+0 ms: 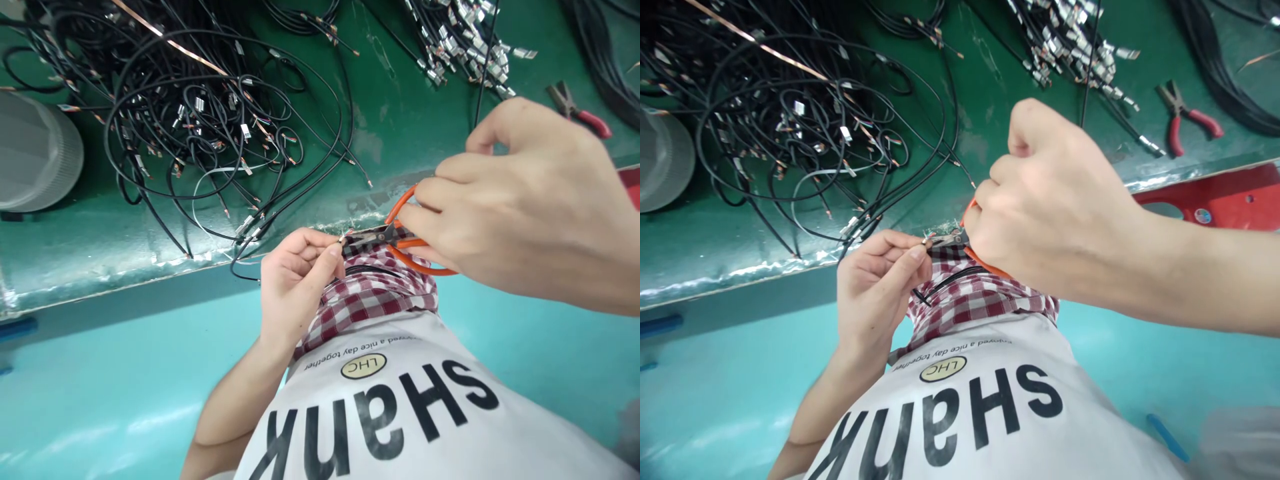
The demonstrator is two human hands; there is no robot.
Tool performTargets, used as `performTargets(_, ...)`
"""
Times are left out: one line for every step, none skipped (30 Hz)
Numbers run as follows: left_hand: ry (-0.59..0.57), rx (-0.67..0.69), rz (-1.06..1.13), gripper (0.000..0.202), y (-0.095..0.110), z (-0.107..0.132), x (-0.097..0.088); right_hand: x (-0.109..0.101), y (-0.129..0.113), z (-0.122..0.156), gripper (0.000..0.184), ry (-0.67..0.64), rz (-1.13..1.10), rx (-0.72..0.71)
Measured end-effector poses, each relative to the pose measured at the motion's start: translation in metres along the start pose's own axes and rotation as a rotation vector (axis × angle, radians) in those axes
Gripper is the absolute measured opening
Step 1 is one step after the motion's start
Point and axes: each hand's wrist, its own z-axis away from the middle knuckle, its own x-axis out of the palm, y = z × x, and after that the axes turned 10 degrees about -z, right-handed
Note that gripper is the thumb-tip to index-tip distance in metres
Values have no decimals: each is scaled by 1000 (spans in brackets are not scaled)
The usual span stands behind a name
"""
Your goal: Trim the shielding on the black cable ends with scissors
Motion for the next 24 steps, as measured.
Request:
performTargets(3,2,1,15,0,0,0,1,1,1,35,18,-3,-4)
performTargets(7,2,1,15,1,0,0,2,1,2,35,32,-6,-6)
performTargets(12,2,1,15,1,0,1,3,1,2,34,40,-10,-7)
performTargets(16,0,0,16,2,0,1,2,1,3,34,42,-17,-8)
performTargets(19,-2,-1,16,2,0,1,2,0,3,34,43,-23,-8)
performTargets(22,-5,-5,17,2,0,1,1,0,3,33,41,-30,-8)
performTargets(24,-9,-8,17,2,0,1,0,-1,2,33,40,-34,-5)
performTargets(24,-12,-11,17,1,-1,1,-2,-2,2,33,34,-38,-1)
performTargets(23,-15,-13,17,1,-1,1,-3,-3,1,33,27,-40,1)
performTargets(21,-18,-16,16,1,-1,1,-4,-4,0,33,19,-42,3)
performTargets(18,-20,-19,16,1,-1,1,-5,-5,-1,33,11,-44,6)
performTargets(16,-20,-21,16,0,-1,1,-6,-5,-2,33,6,-47,9)
performTargets(15,-20,-22,17,0,-1,2,-6,-6,-3,32,3,-49,8)
performTargets(16,-20,-22,17,0,-1,2,-7,-7,-3,31,2,-48,4)
performTargets(17,-20,-21,17,0,-1,2,-7,-7,-4,30,-3,-45,-5)
performTargets(18,-18,-21,16,-1,-2,1,-7,-6,-4,30,-12,-39,-13)
performTargets(17,-16,-20,16,-1,-1,1,-7,-6,-4,30,-20,-29,-22)
performTargets(15,-14,-22,16,-1,-1,1,-6,-4,-4,31,-38,-19,-31)
performTargets(12,-13,-22,15,-2,-1,1,-6,-3,-4,33,-45,-12,-40)
performTargets(10,-12,-21,15,-2,-1,0,-4,-2,-4,36,-57,-7,-44)
performTargets(7,-14,-19,15,-3,0,0,-3,0,-4,38,-62,-6,-47)
performTargets(4,-18,-17,15,-3,0,0,-1,1,-4,40,-62,-8,-49)
performTargets(1,-24,-14,15,-4,0,0,0,1,-4,42,-59,-16,-51)
performTargets(-2,-31,-11,14,-4,1,0,2,2,-4,43,-54,-29,-52)
